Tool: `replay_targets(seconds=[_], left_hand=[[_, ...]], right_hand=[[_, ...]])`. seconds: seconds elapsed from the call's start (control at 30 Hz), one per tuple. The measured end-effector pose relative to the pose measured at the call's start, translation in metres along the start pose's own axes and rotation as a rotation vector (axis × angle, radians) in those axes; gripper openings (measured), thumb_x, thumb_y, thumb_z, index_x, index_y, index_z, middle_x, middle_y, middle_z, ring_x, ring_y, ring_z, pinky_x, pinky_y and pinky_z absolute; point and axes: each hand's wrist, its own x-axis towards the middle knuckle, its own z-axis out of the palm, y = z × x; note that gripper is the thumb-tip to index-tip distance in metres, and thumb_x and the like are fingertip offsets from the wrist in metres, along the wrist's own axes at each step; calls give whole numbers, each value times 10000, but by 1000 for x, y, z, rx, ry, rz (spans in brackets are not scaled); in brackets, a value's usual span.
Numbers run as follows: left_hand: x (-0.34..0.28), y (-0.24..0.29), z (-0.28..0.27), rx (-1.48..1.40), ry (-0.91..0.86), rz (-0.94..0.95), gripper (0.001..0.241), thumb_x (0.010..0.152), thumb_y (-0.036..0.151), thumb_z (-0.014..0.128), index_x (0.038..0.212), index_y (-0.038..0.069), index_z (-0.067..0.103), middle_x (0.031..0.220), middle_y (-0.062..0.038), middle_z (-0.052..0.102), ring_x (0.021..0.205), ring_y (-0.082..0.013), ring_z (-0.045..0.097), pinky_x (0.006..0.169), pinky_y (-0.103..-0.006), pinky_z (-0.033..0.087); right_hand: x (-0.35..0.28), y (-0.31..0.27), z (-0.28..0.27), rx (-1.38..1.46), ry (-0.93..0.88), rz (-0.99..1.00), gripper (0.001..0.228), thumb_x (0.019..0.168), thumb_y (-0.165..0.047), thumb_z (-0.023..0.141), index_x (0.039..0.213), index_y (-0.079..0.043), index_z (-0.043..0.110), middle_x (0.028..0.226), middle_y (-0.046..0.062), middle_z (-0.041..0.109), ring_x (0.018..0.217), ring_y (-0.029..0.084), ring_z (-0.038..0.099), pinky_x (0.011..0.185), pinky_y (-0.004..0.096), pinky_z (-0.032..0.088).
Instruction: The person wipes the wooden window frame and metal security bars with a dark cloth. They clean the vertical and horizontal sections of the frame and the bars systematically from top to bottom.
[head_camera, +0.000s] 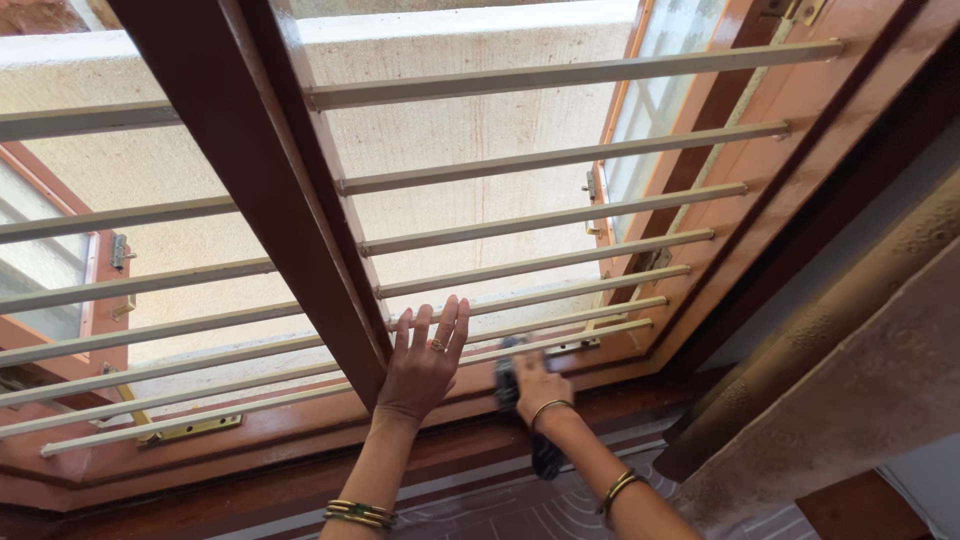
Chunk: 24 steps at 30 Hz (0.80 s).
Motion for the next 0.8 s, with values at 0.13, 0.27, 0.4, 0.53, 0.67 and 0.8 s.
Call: replay_targets(seconds=[0.13,0.27,0.4,0.53,0.67,0.8], left_hand=[[-2,2,-3,-28,-44,12,769,745,140,652,1485,46,465,1450,-101,543,1211,-310,555,1087,-502,428],[-4,2,-2,-9,-27,-13,773,763,150,695,1496,64,462,1450,-79,543,1220,-293,548,1114,-492,419],[-4,7,4,-71,-41,-48,799,736,160,717,1489,67,468,1449,-71,543,1226,-298,542,1115,-498,404],[-2,10,8,-81,-41,-64,813,712,154,728,1480,83,473,1457,-59,536,1219,-300,537,1119,-508,393],[-2,8,10,-101,-45,-58,837,688,164,742,1477,71,475,1456,-78,532,1214,-317,537,1108,-519,393],[-2,8,12,-96,-55,-61,860,664,157,745,1477,73,477,1452,-76,533,1214,-314,536,1114,-516,393]], right_hand=[[-29,9,7,122,-46,-416,635,750,-20,588,1339,-257,574,1586,-15,444,1164,349,651,987,452,523],[-43,71,5,311,365,-16,407,795,-117,635,1176,-225,729,1391,5,616,1221,291,648,1020,428,539],[-25,130,9,454,801,182,435,868,-140,640,1294,-54,620,1489,194,474,1254,437,557,995,527,491],[10,137,24,484,1073,-87,638,782,-101,621,1376,91,495,1488,284,407,1350,525,431,1094,559,410],[15,121,38,296,671,267,633,800,-130,633,1389,27,463,1650,204,279,1170,503,528,946,539,493],[5,134,8,-47,455,11,607,832,-230,635,1421,-149,512,1592,-42,377,1145,406,605,958,478,556]])
